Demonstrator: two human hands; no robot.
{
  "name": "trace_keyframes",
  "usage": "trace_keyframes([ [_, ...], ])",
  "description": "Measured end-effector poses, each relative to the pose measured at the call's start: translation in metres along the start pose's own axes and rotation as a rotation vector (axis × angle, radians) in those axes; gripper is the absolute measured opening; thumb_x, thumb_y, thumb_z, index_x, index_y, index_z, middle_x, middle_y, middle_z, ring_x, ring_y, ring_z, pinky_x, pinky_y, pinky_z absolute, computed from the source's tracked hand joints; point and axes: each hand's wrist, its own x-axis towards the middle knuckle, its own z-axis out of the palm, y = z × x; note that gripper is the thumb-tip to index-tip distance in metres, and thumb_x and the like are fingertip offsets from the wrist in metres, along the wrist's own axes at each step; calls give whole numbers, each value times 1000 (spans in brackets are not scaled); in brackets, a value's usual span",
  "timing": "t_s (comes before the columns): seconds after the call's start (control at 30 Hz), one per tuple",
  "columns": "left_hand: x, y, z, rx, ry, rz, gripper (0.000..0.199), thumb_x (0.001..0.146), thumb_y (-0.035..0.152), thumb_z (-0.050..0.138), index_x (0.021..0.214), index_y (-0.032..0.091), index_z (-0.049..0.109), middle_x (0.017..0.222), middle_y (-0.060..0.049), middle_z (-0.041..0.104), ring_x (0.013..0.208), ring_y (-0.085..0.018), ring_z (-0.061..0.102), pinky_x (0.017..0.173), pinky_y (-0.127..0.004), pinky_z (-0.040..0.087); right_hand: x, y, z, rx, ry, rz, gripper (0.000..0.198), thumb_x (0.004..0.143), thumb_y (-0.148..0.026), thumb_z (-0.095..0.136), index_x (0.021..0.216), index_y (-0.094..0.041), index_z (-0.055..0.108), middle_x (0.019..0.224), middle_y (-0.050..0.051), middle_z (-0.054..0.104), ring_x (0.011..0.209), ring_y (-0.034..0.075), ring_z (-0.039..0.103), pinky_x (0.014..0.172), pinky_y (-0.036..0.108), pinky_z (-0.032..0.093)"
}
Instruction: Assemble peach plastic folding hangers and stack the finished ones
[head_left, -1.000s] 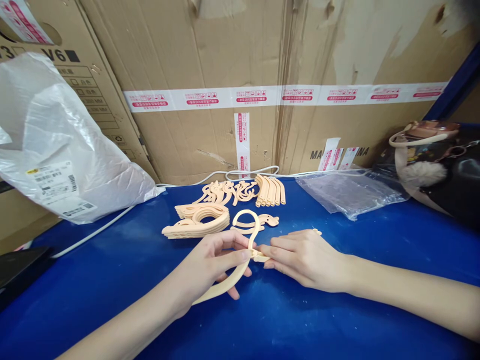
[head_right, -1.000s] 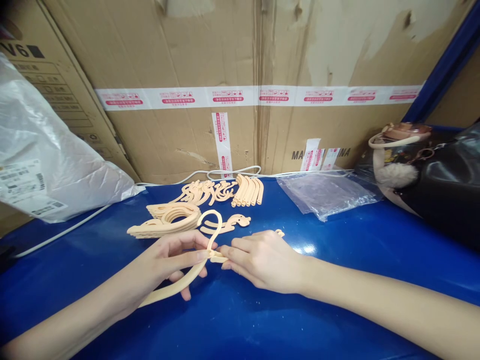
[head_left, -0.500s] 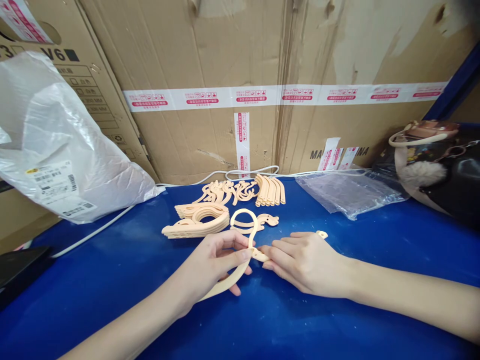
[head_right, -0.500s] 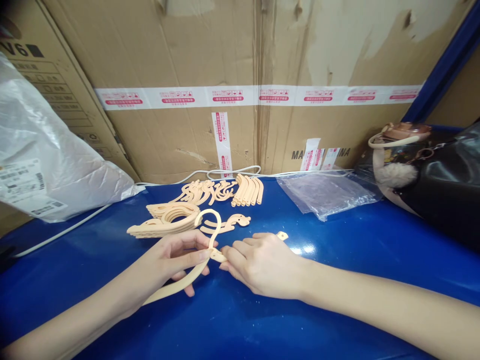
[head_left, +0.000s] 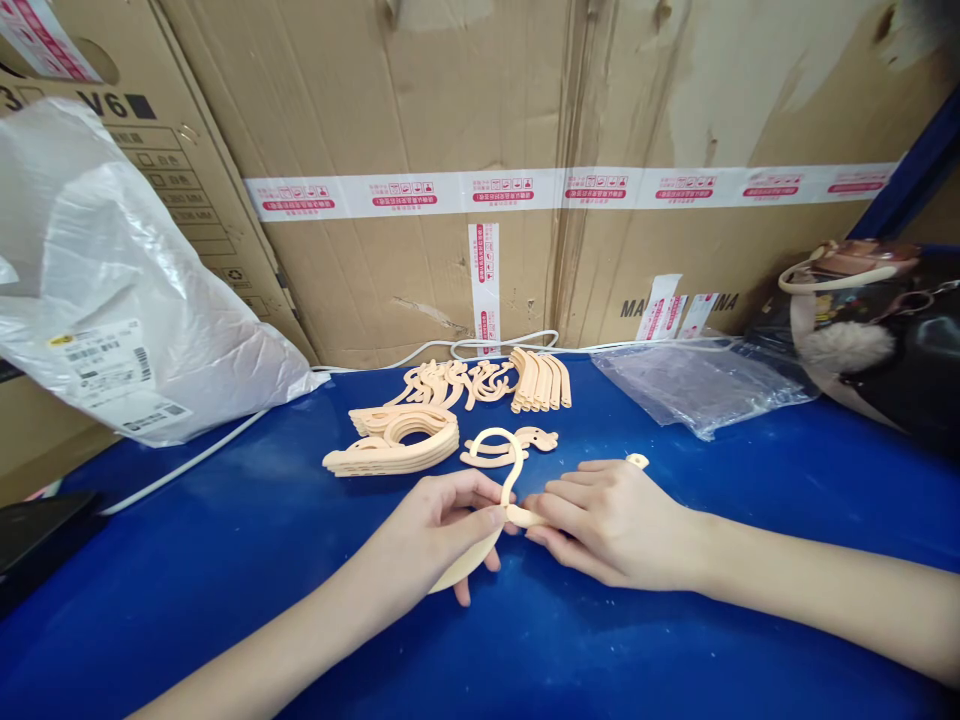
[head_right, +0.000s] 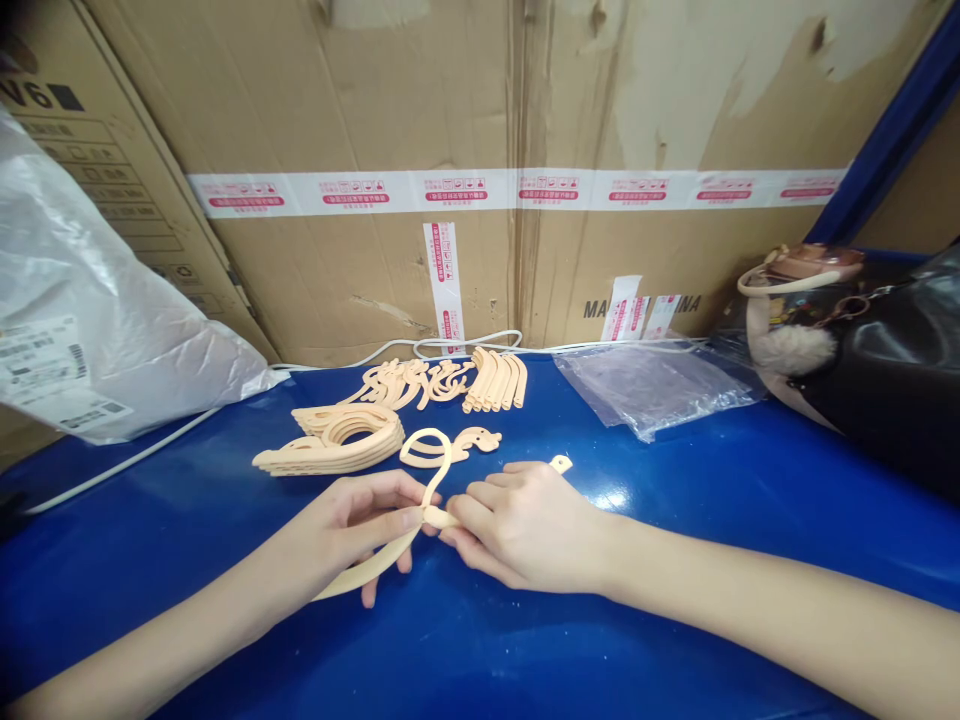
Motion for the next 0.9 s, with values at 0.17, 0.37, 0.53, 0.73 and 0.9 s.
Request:
trace_keyframes([
  [0.17,-7,-1,5,304,-7,106,25,85,40,47,92,18,56,73,1,56,52,-10,49,40,-18,36,0,1,0,57,22,-9,31,92,-29,38,74,-16,60,59,0,56,52,12,47,53,27,30],
  [0.37,-14,8,5,664,27,214,18,86,32,48,80,19,57,57,6,41,51,-9,32,47,-22,23,1,3,0,59,156,116,31,85,-45,50,71,-18,53,63,1,55,60,14,47,65,32,33],
  [0.53,-13,6,2,685,41,247,26,87,38,46,69,19,48,55,6,37,49,-9,30,47,-22,21,3,8,0,122,183,309,46,72,-59,63,87,-18,50,86,4,59,80,20,51,88,42,32],
  [0.73,-11,2,5,634,65,284,27,84,42,49,75,18,56,52,6,39,51,-10,36,50,-22,27,3,11,0,152,186,288,61,69,-57,68,111,-17,49,110,9,58,104,25,49,100,44,27],
  [0.9,-10,2,7,669,79,279,25,84,40,48,77,18,58,52,6,38,51,-10,36,50,-21,26,2,11,-2,164,198,241,66,72,-56,67,120,-17,47,117,12,56,111,26,47,99,43,30],
])
